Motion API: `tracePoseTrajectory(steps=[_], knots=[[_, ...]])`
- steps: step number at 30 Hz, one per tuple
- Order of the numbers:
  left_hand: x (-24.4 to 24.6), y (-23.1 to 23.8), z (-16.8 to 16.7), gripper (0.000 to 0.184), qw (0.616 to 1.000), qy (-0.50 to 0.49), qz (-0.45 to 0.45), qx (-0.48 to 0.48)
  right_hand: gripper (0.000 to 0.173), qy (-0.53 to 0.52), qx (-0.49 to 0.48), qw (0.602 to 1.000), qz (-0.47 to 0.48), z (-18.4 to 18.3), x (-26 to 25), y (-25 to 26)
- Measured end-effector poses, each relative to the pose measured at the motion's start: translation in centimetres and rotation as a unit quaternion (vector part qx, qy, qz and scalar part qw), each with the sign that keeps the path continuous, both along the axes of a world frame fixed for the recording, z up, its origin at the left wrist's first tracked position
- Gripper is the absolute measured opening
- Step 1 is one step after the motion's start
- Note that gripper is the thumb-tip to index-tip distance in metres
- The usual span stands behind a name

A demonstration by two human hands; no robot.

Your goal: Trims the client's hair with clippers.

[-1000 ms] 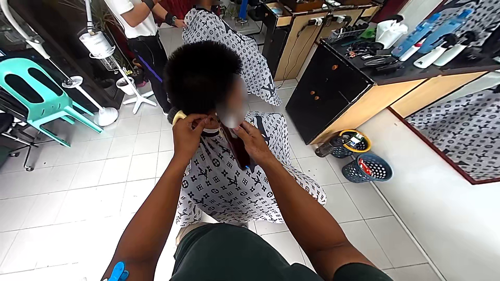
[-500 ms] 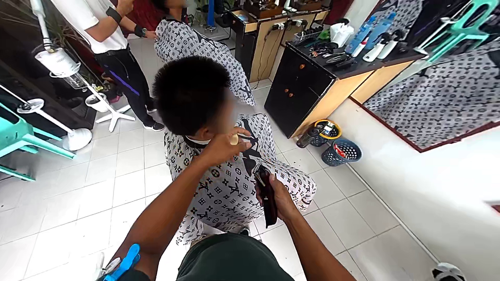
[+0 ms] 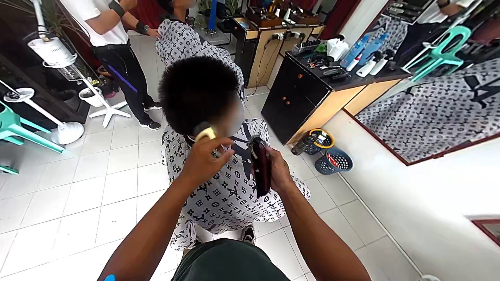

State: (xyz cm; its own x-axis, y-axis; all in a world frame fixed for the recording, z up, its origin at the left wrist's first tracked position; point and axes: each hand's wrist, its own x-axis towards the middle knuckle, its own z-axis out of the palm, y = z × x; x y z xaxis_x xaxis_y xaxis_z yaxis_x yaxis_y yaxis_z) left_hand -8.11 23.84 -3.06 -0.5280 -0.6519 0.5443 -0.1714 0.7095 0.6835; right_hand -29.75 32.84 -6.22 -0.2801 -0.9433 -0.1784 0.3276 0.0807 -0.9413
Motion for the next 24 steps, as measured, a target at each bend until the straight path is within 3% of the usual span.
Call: tracePoseTrajectory(steps=[2,6,10,24], knots=[[0.3,-0.7,-0.8,0.02,0.985,0.034,0.129,-0.109,0.046,0.028,-0.014,0.999,0.028,1.0,-0.2,-2.2],[-0.1,-2.2,-2.0,0.023,0.955,0.033,0.28,-0.097,0.032,0.209,-0.009,0.968,0.138,2.8,-0.2,-6.2],[-0.5,-2.0,-2.1,0.016,0.953,0.031,0.299,-0.036,0.034,0.264,-0.021,0.947,0.18,3.1,0.4,-7.8],[-0.3,-2.0,-2.6,0.015,0.944,0.009,0.33,-0.008,0.031,0.235,-0.071,0.951,0.187,2.3,1.0,-7.8]])
